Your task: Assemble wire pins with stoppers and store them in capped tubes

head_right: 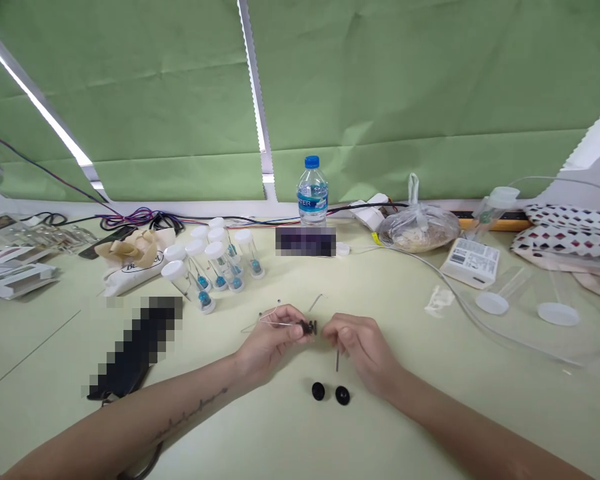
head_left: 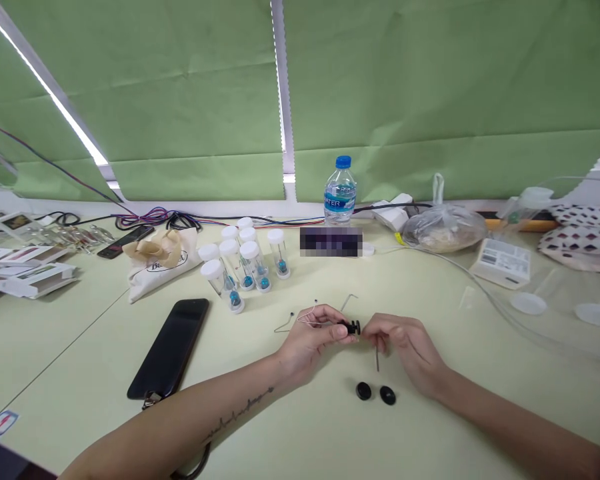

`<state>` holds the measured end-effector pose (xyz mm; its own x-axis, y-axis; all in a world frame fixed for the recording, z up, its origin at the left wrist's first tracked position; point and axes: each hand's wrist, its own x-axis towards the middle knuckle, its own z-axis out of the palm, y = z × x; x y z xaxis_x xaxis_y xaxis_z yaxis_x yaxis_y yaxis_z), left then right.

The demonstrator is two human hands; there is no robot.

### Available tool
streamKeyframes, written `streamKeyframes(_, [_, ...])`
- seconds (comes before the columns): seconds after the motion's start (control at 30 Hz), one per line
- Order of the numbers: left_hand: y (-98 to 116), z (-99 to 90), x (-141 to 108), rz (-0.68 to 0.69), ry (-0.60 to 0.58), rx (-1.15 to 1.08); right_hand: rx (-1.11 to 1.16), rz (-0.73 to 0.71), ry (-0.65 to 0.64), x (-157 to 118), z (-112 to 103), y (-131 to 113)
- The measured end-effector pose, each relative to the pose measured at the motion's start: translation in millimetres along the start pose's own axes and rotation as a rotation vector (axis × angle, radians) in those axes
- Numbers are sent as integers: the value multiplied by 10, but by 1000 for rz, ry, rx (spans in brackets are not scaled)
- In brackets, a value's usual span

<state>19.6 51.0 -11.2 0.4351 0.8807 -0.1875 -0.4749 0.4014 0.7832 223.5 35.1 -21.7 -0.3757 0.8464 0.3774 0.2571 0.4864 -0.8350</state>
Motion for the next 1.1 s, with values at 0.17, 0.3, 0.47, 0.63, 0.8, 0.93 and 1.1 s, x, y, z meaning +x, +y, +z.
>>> streamKeyframes(0.17, [3, 6, -2, -1, 0, -6, -6, -17, 40, -11, 7, -2])
streamKeyframes(0.3, [-8, 2, -5, 13, -10, -4, -32, -18, 16, -15, -1, 2])
streamKeyframes(0.47, [-20, -5, 2, 17, -24, 9, -97, 21, 18, 13, 7, -54])
streamKeyframes(0.63, [-40, -21, 11, 42, -46, 40, -180, 82, -44, 30, 38, -119])
streamKeyframes(0.8, [-62, -28, 8, 65, -55, 57, -271, 203, -133, 38, 45, -156])
streamKeyframes(0.93, [-67, -24, 0, 99, -43, 76, -318, 231, -188, 47, 48, -172])
streamKeyframes(1.1, [-43, 11, -19, 133, -31, 130, -312, 188, -169, 47, 37, -193])
